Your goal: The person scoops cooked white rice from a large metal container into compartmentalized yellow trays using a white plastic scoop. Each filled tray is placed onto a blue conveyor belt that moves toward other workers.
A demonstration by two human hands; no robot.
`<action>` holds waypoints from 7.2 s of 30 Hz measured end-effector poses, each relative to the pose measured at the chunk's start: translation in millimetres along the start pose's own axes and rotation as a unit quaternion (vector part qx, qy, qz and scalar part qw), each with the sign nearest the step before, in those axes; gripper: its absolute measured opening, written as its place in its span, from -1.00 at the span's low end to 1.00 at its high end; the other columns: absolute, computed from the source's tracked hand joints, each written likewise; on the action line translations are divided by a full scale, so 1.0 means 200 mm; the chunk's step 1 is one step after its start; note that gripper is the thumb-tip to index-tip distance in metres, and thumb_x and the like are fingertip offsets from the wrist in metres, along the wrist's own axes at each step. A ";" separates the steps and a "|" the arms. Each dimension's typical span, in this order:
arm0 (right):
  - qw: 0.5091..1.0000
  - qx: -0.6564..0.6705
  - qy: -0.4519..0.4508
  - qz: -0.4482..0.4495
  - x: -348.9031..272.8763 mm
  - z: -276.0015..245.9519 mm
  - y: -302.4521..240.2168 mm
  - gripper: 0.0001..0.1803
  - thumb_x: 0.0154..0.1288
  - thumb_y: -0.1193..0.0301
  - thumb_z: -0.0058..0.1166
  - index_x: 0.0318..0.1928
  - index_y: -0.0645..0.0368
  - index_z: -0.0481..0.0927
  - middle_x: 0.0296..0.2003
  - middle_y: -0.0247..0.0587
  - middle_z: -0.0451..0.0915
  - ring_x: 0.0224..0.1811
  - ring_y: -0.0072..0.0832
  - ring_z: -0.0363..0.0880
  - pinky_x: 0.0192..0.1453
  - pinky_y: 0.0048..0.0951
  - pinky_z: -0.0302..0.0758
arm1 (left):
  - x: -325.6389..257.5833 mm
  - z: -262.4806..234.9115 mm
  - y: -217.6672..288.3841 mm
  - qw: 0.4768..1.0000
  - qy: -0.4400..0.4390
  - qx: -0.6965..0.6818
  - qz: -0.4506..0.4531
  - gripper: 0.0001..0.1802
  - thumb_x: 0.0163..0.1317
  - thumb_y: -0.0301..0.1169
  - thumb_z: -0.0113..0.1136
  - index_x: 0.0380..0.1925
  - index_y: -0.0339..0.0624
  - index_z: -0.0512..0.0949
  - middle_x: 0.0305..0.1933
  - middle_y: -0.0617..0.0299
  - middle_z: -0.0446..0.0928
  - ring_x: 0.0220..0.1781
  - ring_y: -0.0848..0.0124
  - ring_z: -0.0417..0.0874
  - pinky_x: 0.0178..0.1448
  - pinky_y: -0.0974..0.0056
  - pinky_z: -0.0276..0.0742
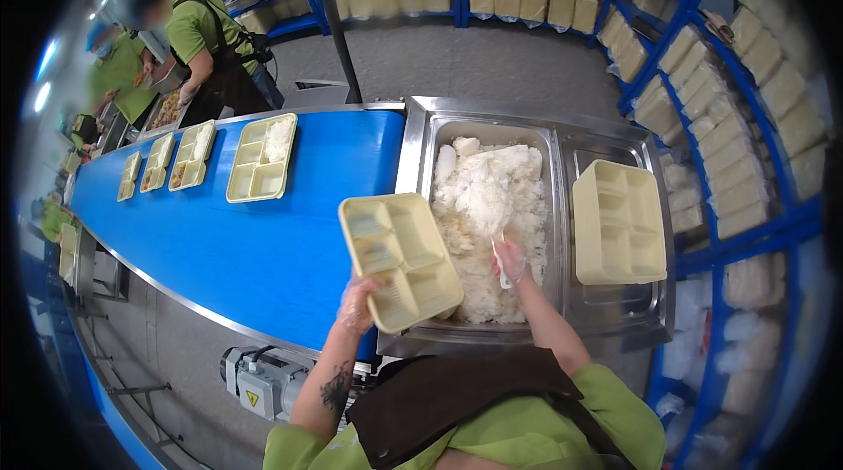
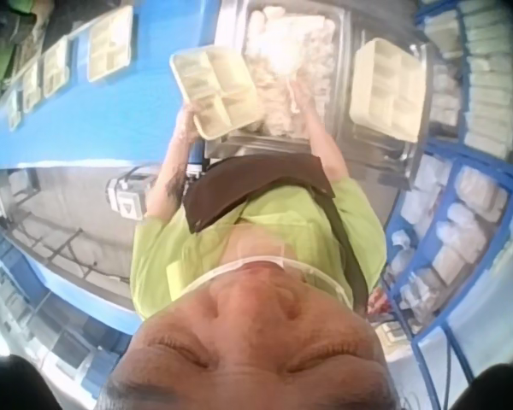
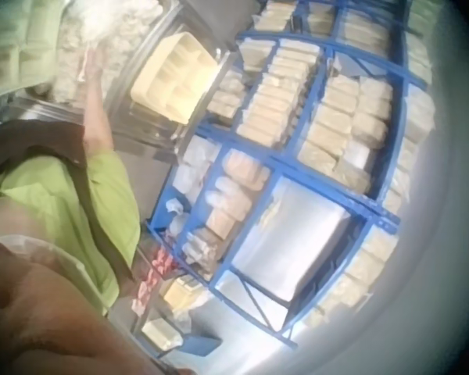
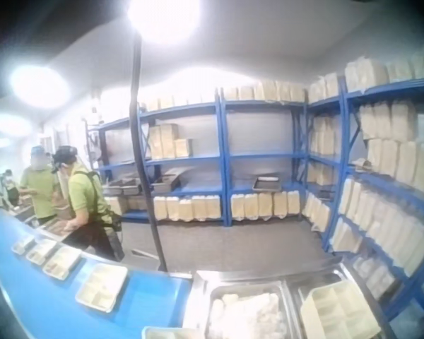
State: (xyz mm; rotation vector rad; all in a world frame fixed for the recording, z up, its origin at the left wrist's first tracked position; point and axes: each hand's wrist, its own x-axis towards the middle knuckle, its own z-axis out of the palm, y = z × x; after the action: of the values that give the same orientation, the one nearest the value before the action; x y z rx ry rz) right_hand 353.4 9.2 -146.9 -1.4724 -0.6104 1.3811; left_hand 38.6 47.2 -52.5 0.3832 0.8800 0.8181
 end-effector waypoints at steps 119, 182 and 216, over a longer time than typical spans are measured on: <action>0.998 -0.034 -0.021 0.057 -0.11 -0.09 0.00 -0.84 0.26 0.35 -0.17 -0.29 0.18 0.38 -0.65 -0.30 0.38 -0.75 -0.60 0.30 -0.73 -0.54 0.26 | 0.14 1.61 -0.48 0.889 -0.335 0.281 0.136 -0.65 0.23 -0.08 -0.02 -0.15 -0.08 0.34 0.29 0.21 0.02 0.20 0.23 0.25 0.09 0.13 0.42; 0.985 -0.089 -0.049 0.143 -0.71 -0.18 -0.37 -0.71 0.28 0.34 -0.18 -0.05 0.21 0.40 -0.65 -0.31 0.40 -0.72 -0.61 0.36 -0.71 -0.60 0.35 | -0.05 -0.32 -0.03 0.992 0.066 -0.097 0.038 -0.39 -0.36 -0.42 -0.04 -0.13 -0.40 0.43 -0.22 -0.04 0.50 -0.20 0.09 0.53 -0.02 0.09 0.51; 0.745 -0.667 -0.001 -0.011 -0.19 0.12 -0.01 -0.39 0.30 0.33 -0.30 0.33 -0.12 -0.13 -0.38 0.09 0.53 -0.36 -0.12 0.56 -0.27 -0.12 0.47 | 0.37 -0.19 0.41 0.507 0.258 0.772 0.283 -0.76 0.07 -0.13 0.15 -0.30 0.08 0.59 -0.17 0.18 0.54 -0.09 0.12 0.49 -0.04 0.13 0.41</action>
State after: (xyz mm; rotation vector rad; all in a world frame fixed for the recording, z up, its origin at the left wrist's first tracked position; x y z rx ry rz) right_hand 323.0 -15.0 -125.5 -2.4941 -1.8429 0.8062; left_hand -3.2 154.4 -64.8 2.2226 2.0060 0.4585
